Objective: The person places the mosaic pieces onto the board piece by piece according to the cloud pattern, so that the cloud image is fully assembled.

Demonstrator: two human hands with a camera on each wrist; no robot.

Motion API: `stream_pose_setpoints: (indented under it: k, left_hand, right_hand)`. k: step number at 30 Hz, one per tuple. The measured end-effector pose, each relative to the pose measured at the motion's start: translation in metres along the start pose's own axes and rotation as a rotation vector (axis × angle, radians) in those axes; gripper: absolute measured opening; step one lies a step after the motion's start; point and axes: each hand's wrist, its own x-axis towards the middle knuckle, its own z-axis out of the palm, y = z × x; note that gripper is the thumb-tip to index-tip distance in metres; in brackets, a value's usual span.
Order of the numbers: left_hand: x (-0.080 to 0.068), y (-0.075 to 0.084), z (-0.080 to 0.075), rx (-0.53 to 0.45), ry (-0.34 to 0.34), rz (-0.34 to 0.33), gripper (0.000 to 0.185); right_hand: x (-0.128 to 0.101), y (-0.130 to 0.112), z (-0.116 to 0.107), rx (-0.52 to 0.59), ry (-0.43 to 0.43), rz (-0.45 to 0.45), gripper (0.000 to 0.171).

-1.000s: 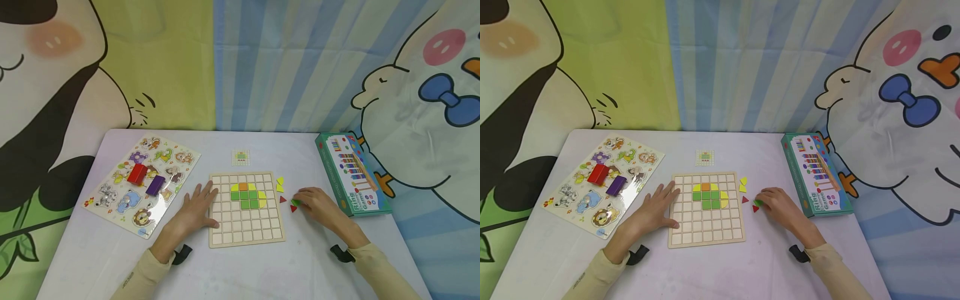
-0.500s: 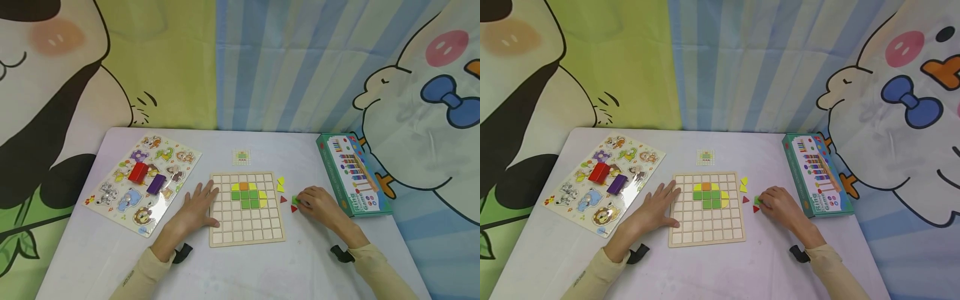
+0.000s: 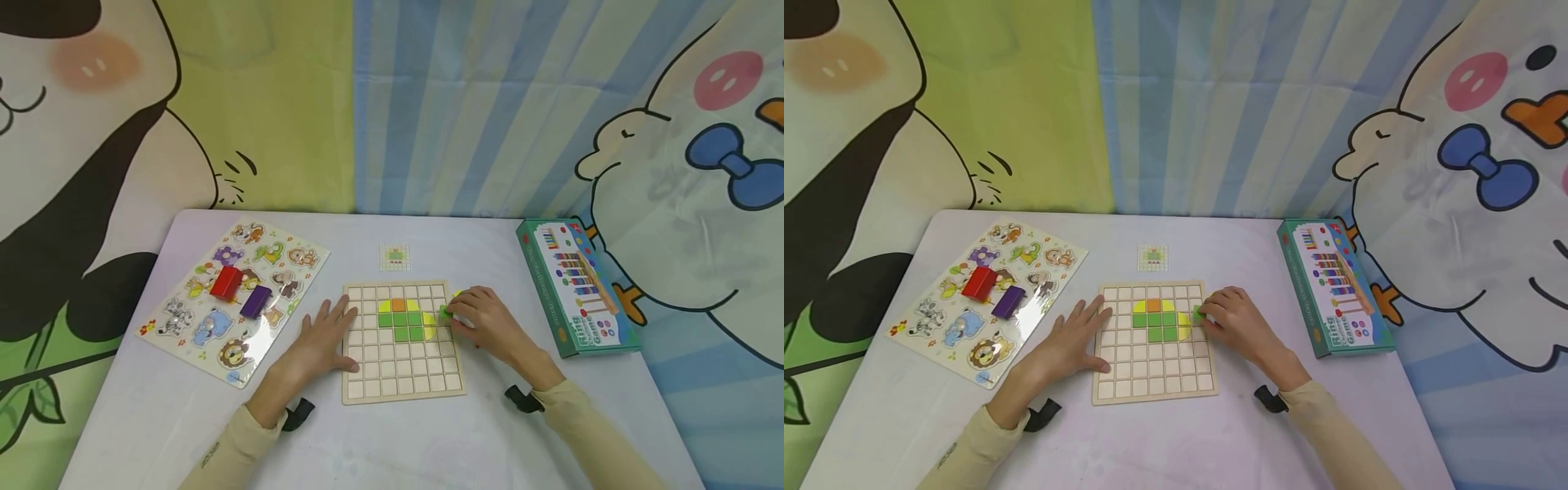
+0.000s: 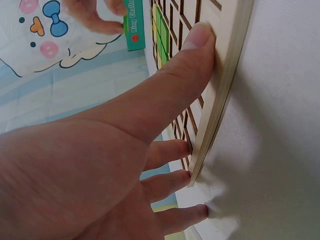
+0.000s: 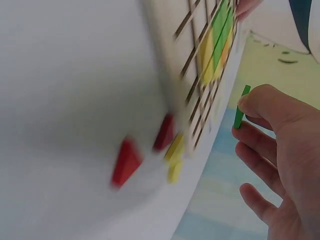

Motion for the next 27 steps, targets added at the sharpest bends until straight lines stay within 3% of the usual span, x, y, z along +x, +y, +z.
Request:
stream_pose_setpoints:
  k: [7,13,27]
  left_hand:
    - [-0.001,0.001,-0.001,-0.009,0.000,-0.006,0.108]
    - [-0.001,0.002,-0.002,-0.004,-0.003,-0.003,0.108]
    - [-0.002,0.001,-0.002,-0.007,-0.004,0.001,0.108]
  right_hand:
    - [0.040,-0.034,0.021,-0.015,0.016,-0.111,0.017]
    - [0.052,-0.054,0.044,-0.076,0.023,-0.213,0.013]
    - [0.050,-0.067,0.058,-0.068,-0.120,-0.196,0.013]
